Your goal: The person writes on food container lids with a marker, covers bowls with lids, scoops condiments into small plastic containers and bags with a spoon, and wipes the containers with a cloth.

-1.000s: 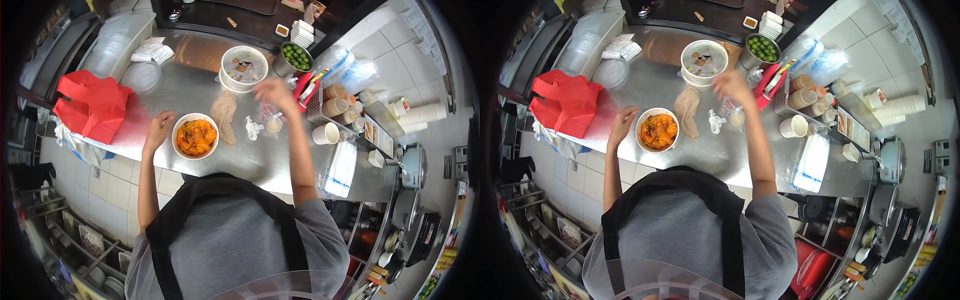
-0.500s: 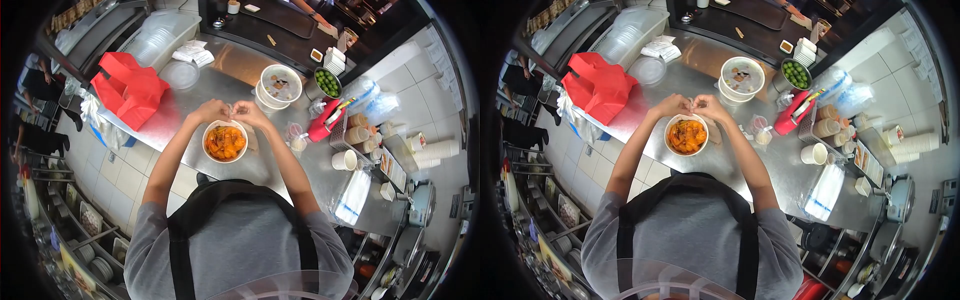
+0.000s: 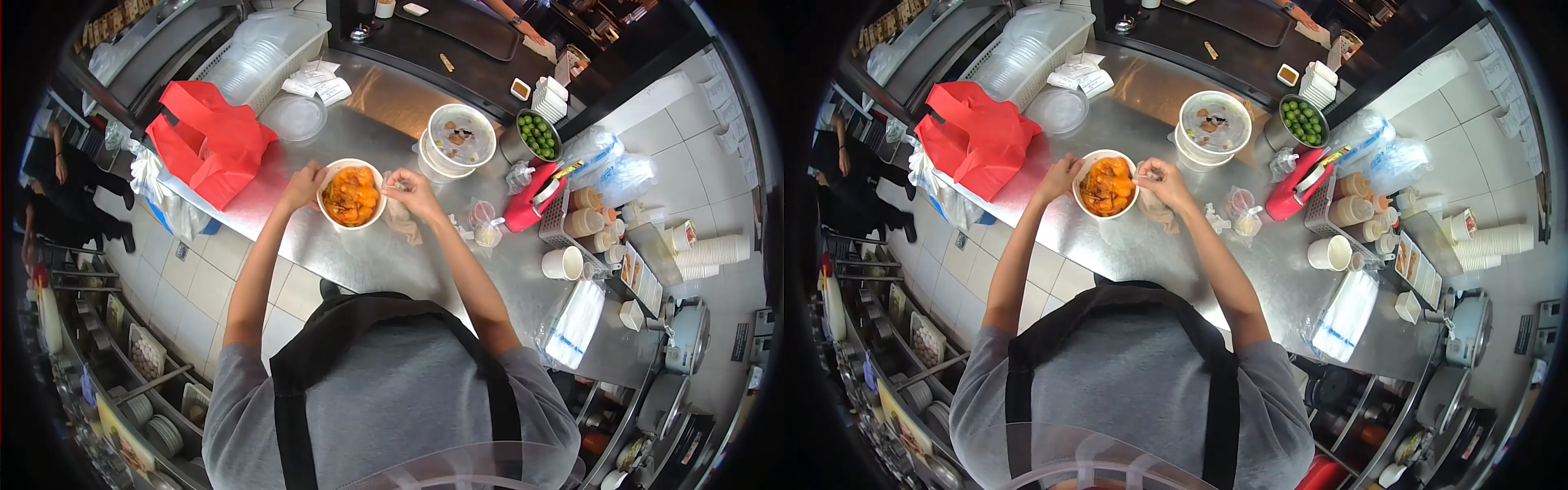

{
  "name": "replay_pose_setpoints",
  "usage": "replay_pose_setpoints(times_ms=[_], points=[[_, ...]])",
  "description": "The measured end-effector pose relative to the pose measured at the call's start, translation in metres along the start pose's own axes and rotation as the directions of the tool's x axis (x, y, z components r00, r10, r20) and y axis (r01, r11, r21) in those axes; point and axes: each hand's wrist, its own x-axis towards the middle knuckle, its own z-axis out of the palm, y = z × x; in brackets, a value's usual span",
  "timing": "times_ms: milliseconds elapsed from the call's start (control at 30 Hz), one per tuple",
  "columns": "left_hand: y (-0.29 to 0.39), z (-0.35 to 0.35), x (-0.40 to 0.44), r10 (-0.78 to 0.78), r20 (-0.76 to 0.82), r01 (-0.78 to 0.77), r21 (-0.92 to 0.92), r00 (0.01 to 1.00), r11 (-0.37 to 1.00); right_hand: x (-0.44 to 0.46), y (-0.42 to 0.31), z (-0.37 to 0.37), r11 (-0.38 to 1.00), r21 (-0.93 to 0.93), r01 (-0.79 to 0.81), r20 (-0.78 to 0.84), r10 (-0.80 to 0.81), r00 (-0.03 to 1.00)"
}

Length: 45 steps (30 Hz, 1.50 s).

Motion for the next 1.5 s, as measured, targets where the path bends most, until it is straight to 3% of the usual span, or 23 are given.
replay_pose_setpoints(times_ms=[133,267,333,467,500,567,600,633,700,767,867,900,933,967,1000,1033,1067,1100,1200,1267,1333,1433,1500], points=[[-0.023,0.015,-0.006,-0.139,-0.054,0.1,-0.456,0.989,0.884,-0.022,0.009,0.03,0.959,0.282,0.002,-0.164,0.047,0.985],[-0.002,0.048,-0.022,-0.127,0.079,0.147,-0.664,0.989,0.733,-0.028,0.018,0.054,0.908,0.418,-0.022,-0.249,0.138,0.959],[0.0,0.07,-0.02,-0.145,0.07,0.157,-0.605,0.987,0.78,-0.027,0.012,0.062,0.886,0.462,-0.028,-0.257,0.165,0.952],[-0.012,0.085,-0.025,-0.027,0.054,0.053,-0.565,0.998,0.823,-0.032,0.005,0.043,0.624,0.779,-0.06,-0.137,0.262,0.955],[0.004,0.082,-0.038,-0.031,0.039,0.049,-0.597,0.999,0.801,-0.034,0.001,0.037,0.644,0.764,-0.036,-0.166,0.25,0.954],[0.006,0.087,-0.051,-0.028,0.212,0.142,-0.549,0.977,0.823,-0.041,-0.004,0.026,0.682,0.731,0.02,-0.237,0.225,0.945],[0.008,0.091,-0.054,-0.024,0.301,0.184,-0.515,0.953,0.837,-0.045,-0.003,0.023,0.824,0.564,0.056,-0.309,0.148,0.939],[0.013,0.097,-0.057,0.025,0.262,0.128,-0.55,0.965,0.825,-0.05,0.001,0.022,0.926,0.367,0.084,-0.37,0.063,0.927],[0.026,0.111,-0.058,0.138,0.196,0.011,-0.611,0.971,0.791,-0.061,0.013,0.026,0.988,-0.016,0.156,-0.448,-0.146,0.882],[0.036,0.111,-0.058,0.171,0.238,-0.025,-0.513,0.956,0.858,-0.071,0.002,0.027,0.936,-0.298,0.188,-0.51,-0.322,0.798],[0.038,0.111,-0.06,0.341,0.31,-0.215,-0.376,0.887,0.901,-0.091,-0.006,0.044,0.939,-0.302,0.167,-0.583,-0.321,0.747],[0.046,0.112,-0.061,0.32,0.353,-0.195,-0.346,0.879,0.918,-0.093,0.0,0.045,0.888,-0.412,0.204,-0.551,-0.422,0.72],[0.044,0.114,-0.059,0.339,0.396,-0.162,-0.417,0.853,0.895,-0.098,0.01,0.05,0.884,-0.422,0.199,-0.591,-0.435,0.68],[0.021,0.117,-0.041,0.36,0.45,-0.206,-0.356,0.817,0.912,-0.101,0.022,0.048,0.863,-0.438,0.253,-0.572,-0.485,0.662],[0.014,0.12,-0.027,0.376,0.458,-0.263,-0.293,0.806,0.919,-0.11,0.018,0.046,0.874,-0.443,0.199,-0.539,-0.437,0.72],[0.007,0.129,-0.015,0.339,0.452,-0.155,-0.397,0.825,0.905,-0.119,0.021,0.046,0.862,-0.477,0.175,-0.498,-0.428,0.754],[-0.01,0.13,0.01,0.389,0.498,-0.266,-0.301,0.775,0.916,-0.128,0.027,0.047,0.846,-0.511,0.154,-0.456,-0.418,0.786],[-0.028,0.134,0.043,0.441,0.521,-0.384,-0.221,0.731,0.897,-0.138,0.031,0.057,0.86,-0.503,0.086,-0.529,-0.385,0.756],[0.018,0.143,0.027,0.414,0.544,-0.61,0.244,0.73,0.754,-0.159,0.022,0.083,0.899,-0.371,-0.23,-0.741,-0.138,0.657],[0.052,0.134,-0.003,0.411,0.509,-0.65,0.511,0.757,0.563,-0.173,0.022,0.095,0.918,-0.324,-0.229,-0.825,-0.156,0.544],[0.06,0.137,-0.013,0.502,0.5,-0.707,0.541,0.706,0.455,-0.194,0.03,0.104,0.925,-0.3,-0.232,-0.86,-0.158,0.485],[0.067,0.14,-0.027,0.663,0.492,-0.809,0.492,0.563,0.321,-0.241,0.02,0.107,0.972,-0.086,-0.221,-0.931,0.0,0.365],[0.073,0.145,-0.043,0.744,0.488,-0.865,0.439,0.456,0.242,-0.274,0.023,0.105,0.973,-0.073,-0.221,-0.971,-0.019,0.237]])
